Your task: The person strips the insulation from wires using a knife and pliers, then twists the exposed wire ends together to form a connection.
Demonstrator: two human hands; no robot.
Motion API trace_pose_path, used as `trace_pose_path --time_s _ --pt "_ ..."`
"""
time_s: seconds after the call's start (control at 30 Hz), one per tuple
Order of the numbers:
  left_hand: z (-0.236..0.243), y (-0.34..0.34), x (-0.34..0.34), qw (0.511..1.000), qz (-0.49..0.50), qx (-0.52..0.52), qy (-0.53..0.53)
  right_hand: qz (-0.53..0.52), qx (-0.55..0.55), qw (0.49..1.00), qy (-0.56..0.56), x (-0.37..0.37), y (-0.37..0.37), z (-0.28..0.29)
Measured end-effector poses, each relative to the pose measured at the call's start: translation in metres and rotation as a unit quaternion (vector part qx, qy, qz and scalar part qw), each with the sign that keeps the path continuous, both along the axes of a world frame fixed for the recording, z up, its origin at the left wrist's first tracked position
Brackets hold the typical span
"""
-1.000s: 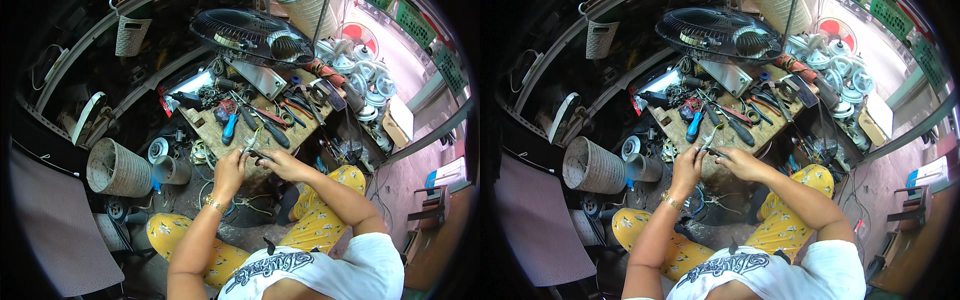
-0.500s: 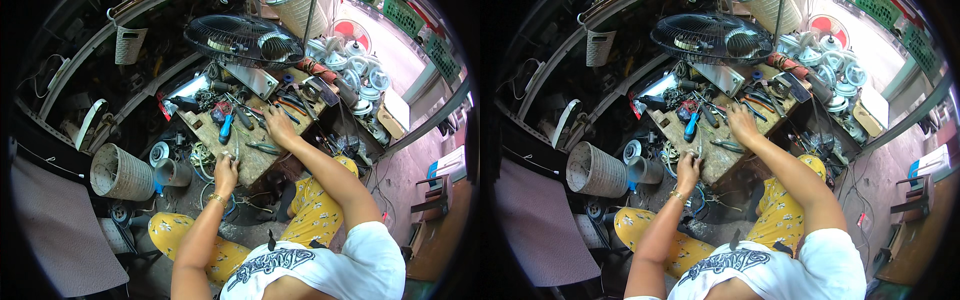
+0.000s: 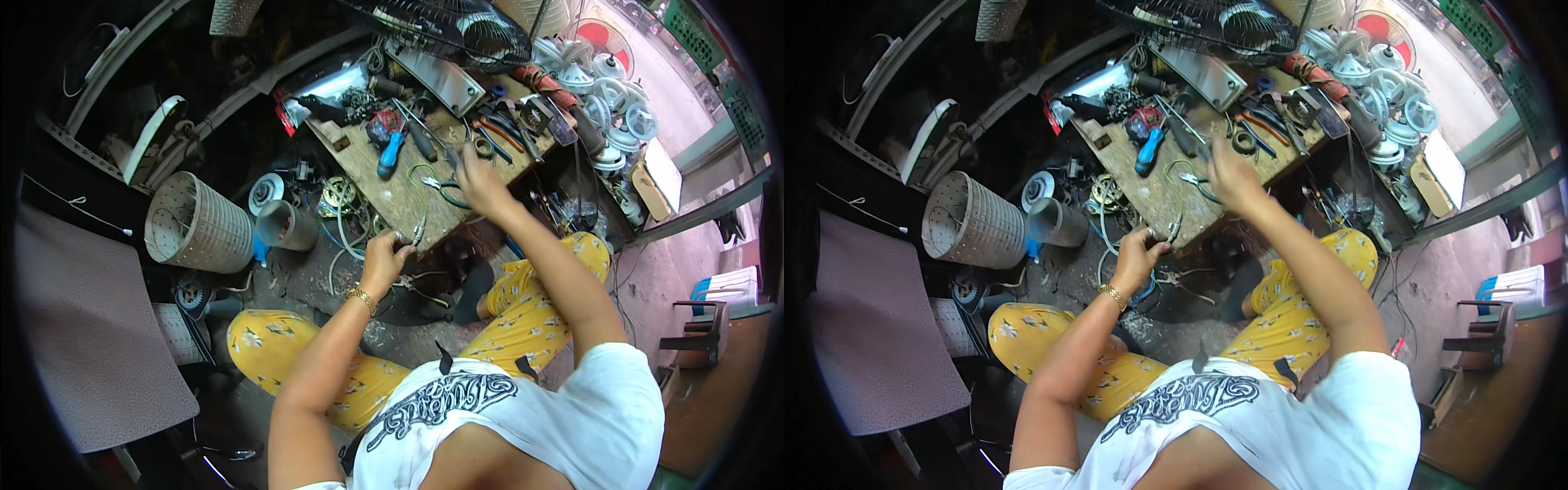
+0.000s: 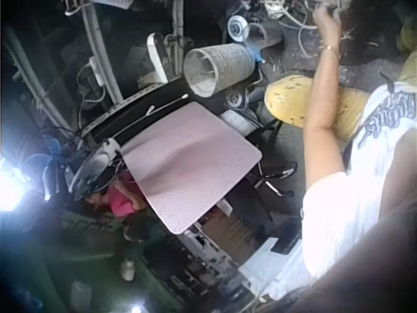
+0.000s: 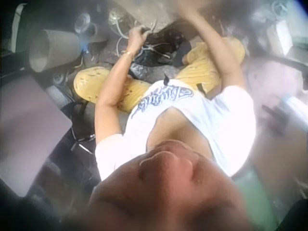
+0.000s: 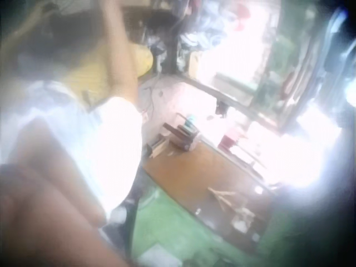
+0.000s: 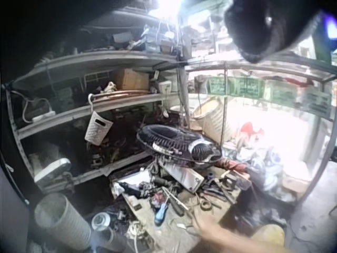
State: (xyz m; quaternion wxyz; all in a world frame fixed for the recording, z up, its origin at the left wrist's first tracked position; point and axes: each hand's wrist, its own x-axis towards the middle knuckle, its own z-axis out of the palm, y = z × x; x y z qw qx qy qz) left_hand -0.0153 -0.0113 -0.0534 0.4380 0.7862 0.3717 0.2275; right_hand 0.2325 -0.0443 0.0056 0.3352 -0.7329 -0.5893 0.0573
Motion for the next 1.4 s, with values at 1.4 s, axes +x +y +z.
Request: trace_pose_path --time_s 1.4 --pt "0.004 -0.004 0.036 0.973 -0.027 0.228 0.019 -0.006 -0.224 0.959 -0.172 -0.101 -0.076 -0.035"
